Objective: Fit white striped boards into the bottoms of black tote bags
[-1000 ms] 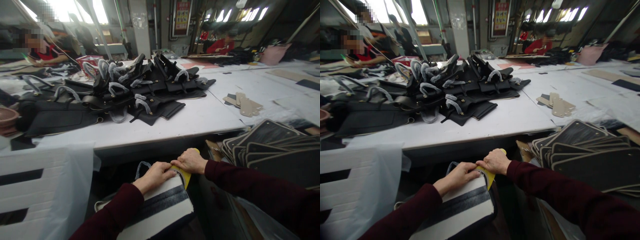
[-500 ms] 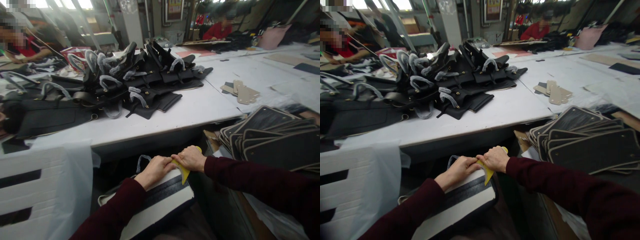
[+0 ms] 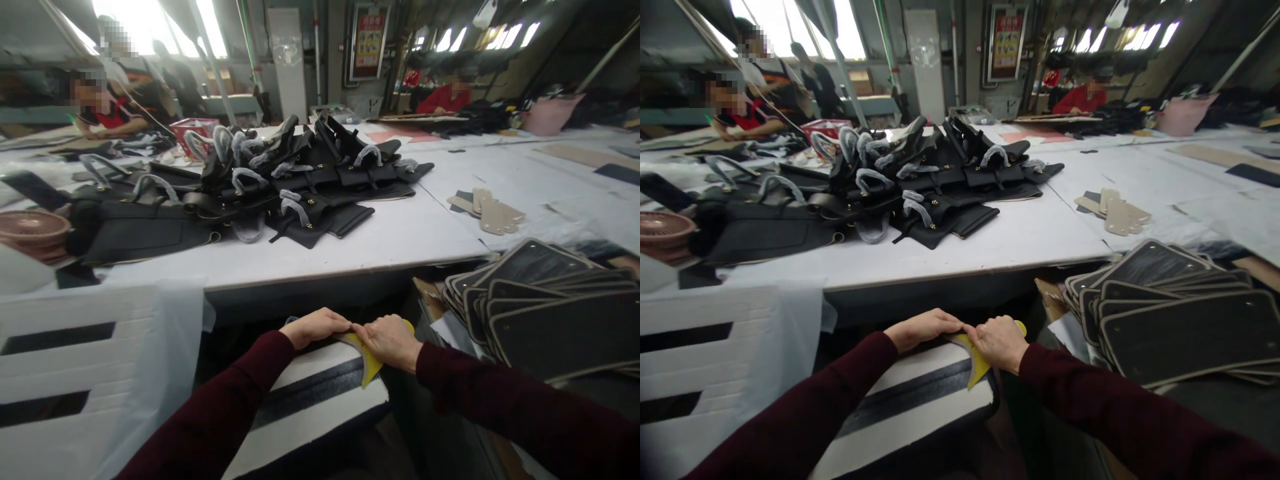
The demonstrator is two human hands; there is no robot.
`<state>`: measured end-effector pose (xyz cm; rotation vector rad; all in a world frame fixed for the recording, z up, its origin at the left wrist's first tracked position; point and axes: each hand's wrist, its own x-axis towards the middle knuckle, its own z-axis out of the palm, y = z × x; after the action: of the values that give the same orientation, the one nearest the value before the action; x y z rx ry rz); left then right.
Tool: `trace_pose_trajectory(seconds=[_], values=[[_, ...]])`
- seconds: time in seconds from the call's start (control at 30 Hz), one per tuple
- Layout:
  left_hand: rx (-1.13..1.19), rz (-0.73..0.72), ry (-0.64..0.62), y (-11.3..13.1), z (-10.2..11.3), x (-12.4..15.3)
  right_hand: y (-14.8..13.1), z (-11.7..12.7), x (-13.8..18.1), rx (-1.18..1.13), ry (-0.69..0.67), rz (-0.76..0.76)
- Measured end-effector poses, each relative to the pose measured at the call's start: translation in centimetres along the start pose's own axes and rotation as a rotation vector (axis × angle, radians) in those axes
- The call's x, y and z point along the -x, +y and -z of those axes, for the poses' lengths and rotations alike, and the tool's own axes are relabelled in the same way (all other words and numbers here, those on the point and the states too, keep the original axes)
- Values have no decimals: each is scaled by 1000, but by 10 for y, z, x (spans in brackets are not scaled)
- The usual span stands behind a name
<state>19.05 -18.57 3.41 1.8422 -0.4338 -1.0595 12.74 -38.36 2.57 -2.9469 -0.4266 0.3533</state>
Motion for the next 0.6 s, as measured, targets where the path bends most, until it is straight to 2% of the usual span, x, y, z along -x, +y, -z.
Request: trace_pose_trajectory(seconds=[0.17, 0.4, 0.6], values=[[68, 23, 27, 2, -3, -9, 9, -10, 12, -273, -20, -79], [140, 50, -14, 0, 1, -13, 31, -22, 12, -959, -132, -278], [143, 78, 18, 5, -1, -14, 30, -23, 2, -1508, -233, -199]])
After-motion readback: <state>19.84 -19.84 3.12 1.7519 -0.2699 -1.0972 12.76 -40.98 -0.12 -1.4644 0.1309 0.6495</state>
